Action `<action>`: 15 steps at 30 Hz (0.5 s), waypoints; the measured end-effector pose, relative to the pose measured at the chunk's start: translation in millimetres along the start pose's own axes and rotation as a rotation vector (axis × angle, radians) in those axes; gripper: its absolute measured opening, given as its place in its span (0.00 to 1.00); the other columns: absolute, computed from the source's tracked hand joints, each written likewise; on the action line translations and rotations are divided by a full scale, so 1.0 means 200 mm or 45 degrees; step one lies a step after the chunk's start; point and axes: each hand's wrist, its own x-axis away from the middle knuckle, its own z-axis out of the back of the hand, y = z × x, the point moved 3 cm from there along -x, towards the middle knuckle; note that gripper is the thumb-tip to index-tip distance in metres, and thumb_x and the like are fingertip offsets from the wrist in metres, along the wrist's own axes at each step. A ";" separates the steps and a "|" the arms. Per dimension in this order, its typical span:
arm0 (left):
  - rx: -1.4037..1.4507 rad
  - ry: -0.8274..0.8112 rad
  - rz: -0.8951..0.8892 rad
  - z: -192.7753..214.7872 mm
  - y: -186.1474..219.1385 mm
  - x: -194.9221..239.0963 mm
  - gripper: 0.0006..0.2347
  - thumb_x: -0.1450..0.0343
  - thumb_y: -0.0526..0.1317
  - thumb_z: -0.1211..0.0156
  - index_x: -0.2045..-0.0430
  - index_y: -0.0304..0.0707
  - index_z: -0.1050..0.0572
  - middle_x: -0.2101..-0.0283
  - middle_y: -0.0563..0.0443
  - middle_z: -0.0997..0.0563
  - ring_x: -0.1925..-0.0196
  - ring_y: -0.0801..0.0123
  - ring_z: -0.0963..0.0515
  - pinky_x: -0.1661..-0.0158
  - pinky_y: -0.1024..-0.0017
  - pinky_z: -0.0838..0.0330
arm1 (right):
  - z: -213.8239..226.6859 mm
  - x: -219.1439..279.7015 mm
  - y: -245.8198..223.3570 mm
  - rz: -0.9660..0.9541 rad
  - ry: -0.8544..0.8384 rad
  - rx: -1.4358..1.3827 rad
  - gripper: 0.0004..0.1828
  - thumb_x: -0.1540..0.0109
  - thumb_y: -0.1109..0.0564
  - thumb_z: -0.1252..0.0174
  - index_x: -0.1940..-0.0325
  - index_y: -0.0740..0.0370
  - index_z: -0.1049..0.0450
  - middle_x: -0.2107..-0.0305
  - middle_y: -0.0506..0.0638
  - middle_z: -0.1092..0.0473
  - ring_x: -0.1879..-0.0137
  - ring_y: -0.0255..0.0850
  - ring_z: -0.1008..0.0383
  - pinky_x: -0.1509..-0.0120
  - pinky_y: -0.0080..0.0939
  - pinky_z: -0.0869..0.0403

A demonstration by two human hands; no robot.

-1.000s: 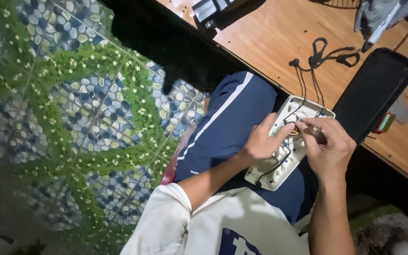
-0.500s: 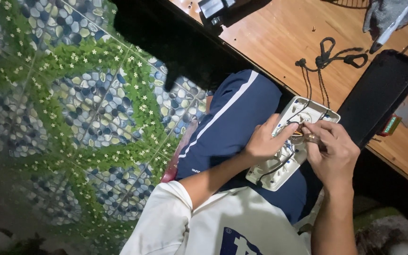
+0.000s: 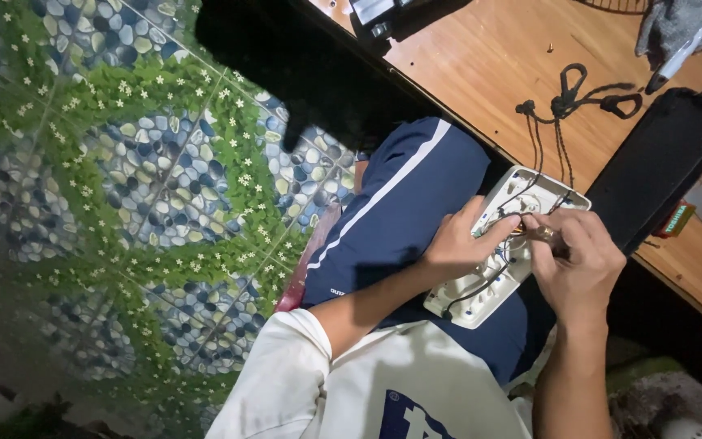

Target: The person repairs a white electrical device by using a screwdriver to tighten screws on the internal components. They then connect a small brown component with wires to the device and secure it in place.

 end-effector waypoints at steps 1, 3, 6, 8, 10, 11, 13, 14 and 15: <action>0.000 0.000 0.000 0.00 0.01 0.00 0.21 0.30 0.59 0.52 0.74 0.39 0.43 0.75 0.47 0.32 0.68 0.53 0.34 0.60 0.59 0.37 | 0.00 0.00 0.01 0.000 0.000 0.000 0.09 0.33 0.72 0.33 0.66 0.74 0.25 0.64 0.62 0.26 0.61 0.47 0.27 0.59 0.42 0.30; 0.007 -0.027 0.044 0.01 0.02 0.00 0.20 0.31 0.59 0.52 0.73 0.40 0.41 0.72 0.46 0.28 0.66 0.50 0.30 0.57 0.60 0.36 | -0.01 0.01 0.04 -0.012 -0.036 -0.010 0.08 0.32 0.70 0.33 0.66 0.74 0.24 0.61 0.62 0.26 0.62 0.46 0.28 0.62 0.41 0.33; 0.051 0.016 -0.038 0.00 0.01 0.00 0.19 0.30 0.57 0.51 0.74 0.39 0.39 0.72 0.50 0.27 0.67 0.57 0.30 0.58 0.62 0.35 | 0.00 0.00 0.02 -0.020 -0.014 -0.088 0.10 0.33 0.73 0.33 0.48 0.71 0.19 0.55 0.63 0.25 0.53 0.50 0.24 0.58 0.42 0.25; 0.038 -0.006 -0.015 0.00 0.00 -0.01 0.19 0.30 0.58 0.52 0.70 0.40 0.36 0.66 0.47 0.23 0.61 0.51 0.25 0.54 0.59 0.34 | 0.00 0.00 0.03 -0.017 -0.026 -0.114 0.10 0.34 0.74 0.32 0.49 0.71 0.18 0.56 0.63 0.25 0.53 0.50 0.24 0.53 0.43 0.26; 0.021 -0.029 0.004 0.01 0.01 0.00 0.20 0.30 0.59 0.53 0.66 0.40 0.32 0.59 0.44 0.18 0.54 0.44 0.20 0.51 0.57 0.32 | 0.00 0.00 0.04 -0.013 -0.032 -0.138 0.09 0.34 0.74 0.31 0.51 0.70 0.17 0.57 0.63 0.25 0.53 0.50 0.24 0.49 0.43 0.26; 0.018 -0.031 0.014 0.01 0.02 0.01 0.20 0.30 0.59 0.53 0.69 0.39 0.36 0.65 0.45 0.24 0.59 0.50 0.24 0.54 0.59 0.34 | 0.00 0.00 0.04 0.007 -0.029 -0.136 0.09 0.34 0.71 0.29 0.50 0.69 0.17 0.57 0.62 0.25 0.53 0.49 0.23 0.48 0.44 0.25; 0.020 -0.038 0.005 0.00 -0.02 -0.01 0.21 0.30 0.59 0.53 0.73 0.39 0.41 0.72 0.46 0.30 0.65 0.55 0.28 0.58 0.60 0.36 | 0.00 0.00 0.06 0.036 -0.017 -0.120 0.09 0.34 0.68 0.28 0.50 0.68 0.17 0.57 0.62 0.25 0.53 0.49 0.22 0.47 0.44 0.24; -0.050 0.009 -0.011 -0.02 -0.06 -0.04 0.20 0.30 0.59 0.51 0.72 0.40 0.38 0.68 0.42 0.25 0.58 0.44 0.25 0.57 0.58 0.35 | 0.00 0.01 0.07 0.052 -0.043 -0.088 0.10 0.36 0.69 0.33 0.50 0.67 0.18 0.56 0.61 0.25 0.52 0.49 0.23 0.46 0.44 0.24; -0.120 0.056 -0.027 -0.05 -0.10 -0.06 0.20 0.30 0.59 0.50 0.70 0.40 0.35 0.65 0.38 0.20 0.52 0.34 0.22 0.56 0.56 0.33 | 0.00 0.01 0.08 0.067 -0.068 -0.055 0.12 0.37 0.71 0.38 0.50 0.66 0.18 0.55 0.59 0.24 0.51 0.50 0.23 0.44 0.45 0.25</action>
